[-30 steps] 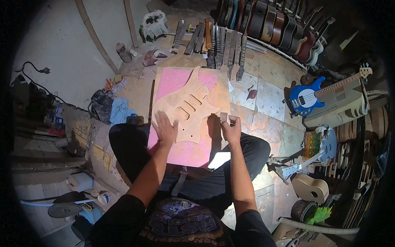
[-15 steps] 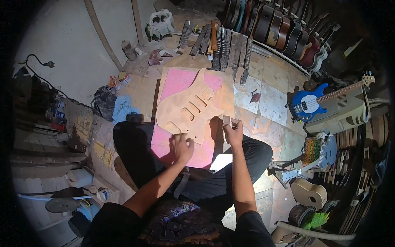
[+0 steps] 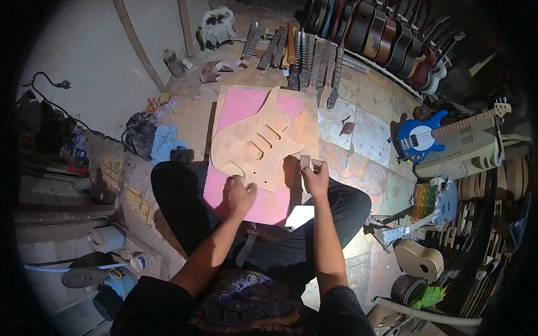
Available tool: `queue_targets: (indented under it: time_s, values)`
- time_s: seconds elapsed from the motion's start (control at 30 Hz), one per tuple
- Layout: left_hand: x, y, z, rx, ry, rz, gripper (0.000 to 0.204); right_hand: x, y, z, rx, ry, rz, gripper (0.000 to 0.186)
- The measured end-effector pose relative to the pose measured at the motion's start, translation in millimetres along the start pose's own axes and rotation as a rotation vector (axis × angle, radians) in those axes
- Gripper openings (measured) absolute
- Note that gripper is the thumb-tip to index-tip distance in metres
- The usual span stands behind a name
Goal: The person sands a wooden guitar body on a foam block using a sanding block and then picks up and sands a wooden guitar neck.
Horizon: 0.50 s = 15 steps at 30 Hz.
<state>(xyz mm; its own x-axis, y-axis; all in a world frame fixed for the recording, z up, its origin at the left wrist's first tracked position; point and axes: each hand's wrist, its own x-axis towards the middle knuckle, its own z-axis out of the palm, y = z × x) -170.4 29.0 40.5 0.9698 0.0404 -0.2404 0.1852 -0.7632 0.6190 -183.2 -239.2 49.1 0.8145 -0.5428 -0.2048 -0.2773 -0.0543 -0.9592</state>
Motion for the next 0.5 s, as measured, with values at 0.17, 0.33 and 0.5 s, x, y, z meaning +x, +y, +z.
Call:
queue_targets:
  time_s: [0.17, 0.33, 0.5]
  values:
    - [22, -14, 2, 0.134, 0.172, -0.014, 0.090, 6, 4, 3, -0.001, 0.001, 0.006, 0.030]
    - [-1, 4, 12, 0.201, -0.098, 0.058, 0.114, 7, 10, 3, -0.024, 0.000, 0.001, 0.029]
    - [-16, -4, -16, 0.010, -0.280, -0.024, 0.090, 3, 5, 10, 0.001, -0.045, 0.006, 0.031]
